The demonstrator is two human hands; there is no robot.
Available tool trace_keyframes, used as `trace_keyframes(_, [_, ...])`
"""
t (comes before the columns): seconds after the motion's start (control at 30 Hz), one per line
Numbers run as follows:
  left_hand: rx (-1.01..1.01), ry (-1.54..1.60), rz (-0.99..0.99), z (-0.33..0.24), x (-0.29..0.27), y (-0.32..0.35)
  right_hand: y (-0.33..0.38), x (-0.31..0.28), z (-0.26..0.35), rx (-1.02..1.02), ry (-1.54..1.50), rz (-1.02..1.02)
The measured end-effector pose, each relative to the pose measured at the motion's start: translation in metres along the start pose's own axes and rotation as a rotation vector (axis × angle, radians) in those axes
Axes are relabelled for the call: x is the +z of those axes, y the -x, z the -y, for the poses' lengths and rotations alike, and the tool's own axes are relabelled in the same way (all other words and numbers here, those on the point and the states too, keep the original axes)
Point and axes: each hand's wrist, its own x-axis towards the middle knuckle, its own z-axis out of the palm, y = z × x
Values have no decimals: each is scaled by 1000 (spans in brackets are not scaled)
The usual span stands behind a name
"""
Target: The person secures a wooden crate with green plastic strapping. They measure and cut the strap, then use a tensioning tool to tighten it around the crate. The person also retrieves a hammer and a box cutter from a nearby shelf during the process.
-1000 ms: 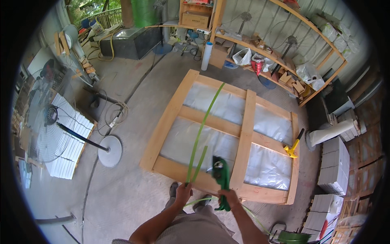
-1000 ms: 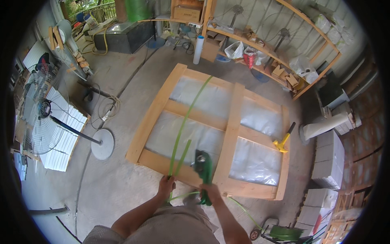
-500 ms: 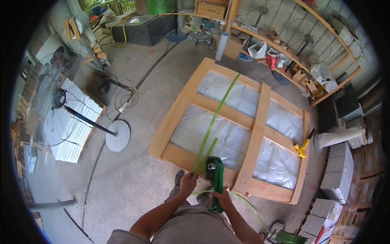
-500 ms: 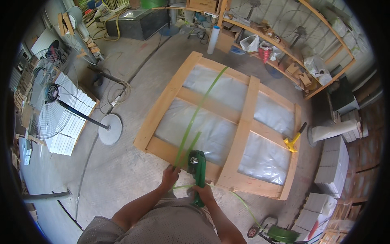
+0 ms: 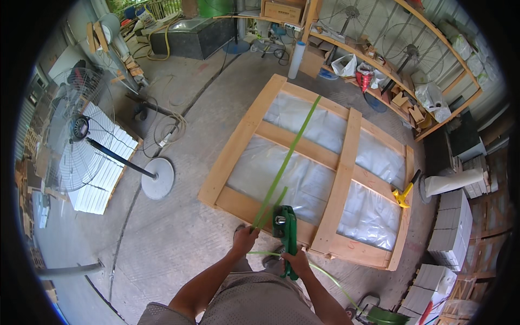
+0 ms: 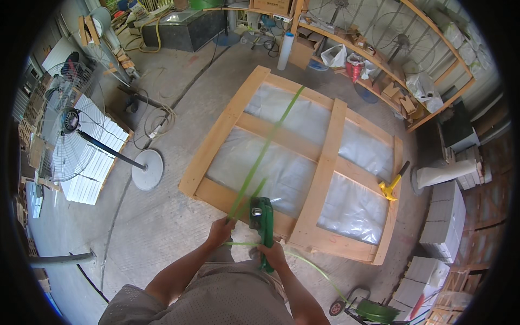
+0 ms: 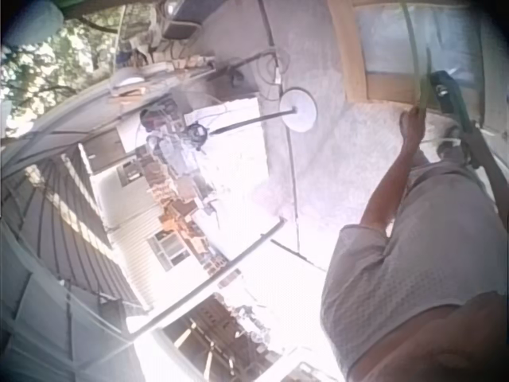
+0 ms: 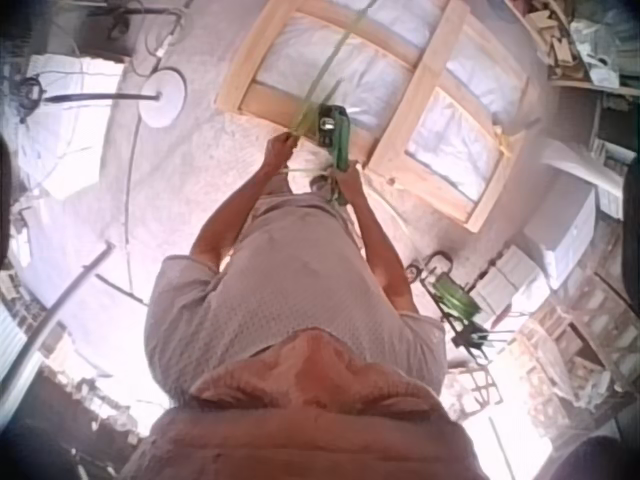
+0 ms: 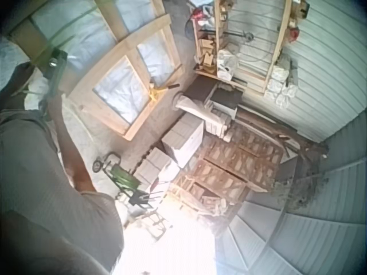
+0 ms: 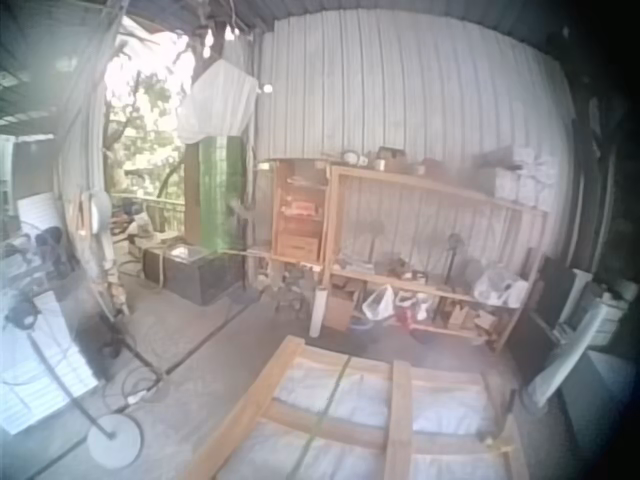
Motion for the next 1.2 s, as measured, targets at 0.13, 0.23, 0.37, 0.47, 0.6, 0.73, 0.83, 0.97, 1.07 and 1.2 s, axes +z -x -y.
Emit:
trace_keyframes(0.13, [-65, 44, 31, 7, 9, 11, 0, 5, -1, -24, 52, -47])
trace_keyframes(0.23, [-64, 60, 22, -3, 15, 16, -3, 10, -7, -20, 96, -71])
trace_keyframes(0.37, [-55, 31, 48, 6, 13, 6, -4, 11, -9, -20, 99, -55])
trace_keyframes(0.47, [36, -94, 14, 6, 5, 1, -3, 14, -7, -53, 128, -52])
trace_keyframes(0.6, [176, -192, 1, 4, -9, -15, -3, 18, -11, -51, 153, -84])
trace_keyframes(0.73, [83, -25, 110, -14, -3, -15, -12, 13, -28, -58, 139, -126])
trace_keyframes(0.83, [16, 18, 73, -9, 13, 3, -10, 16, -20, -27, 158, -159])
trace_keyframes(0.97, [-39, 96, 35, -24, 21, 20, -17, 17, -30, -42, 204, -192])
trace_keyframes(1.07, [-76, 120, 14, -30, 27, 29, -12, 19, -22, -2, 239, -180])
trace_keyframes(1.2, [-96, 186, 27, -29, 44, 38, 5, 36, 15, 47, 191, -191])
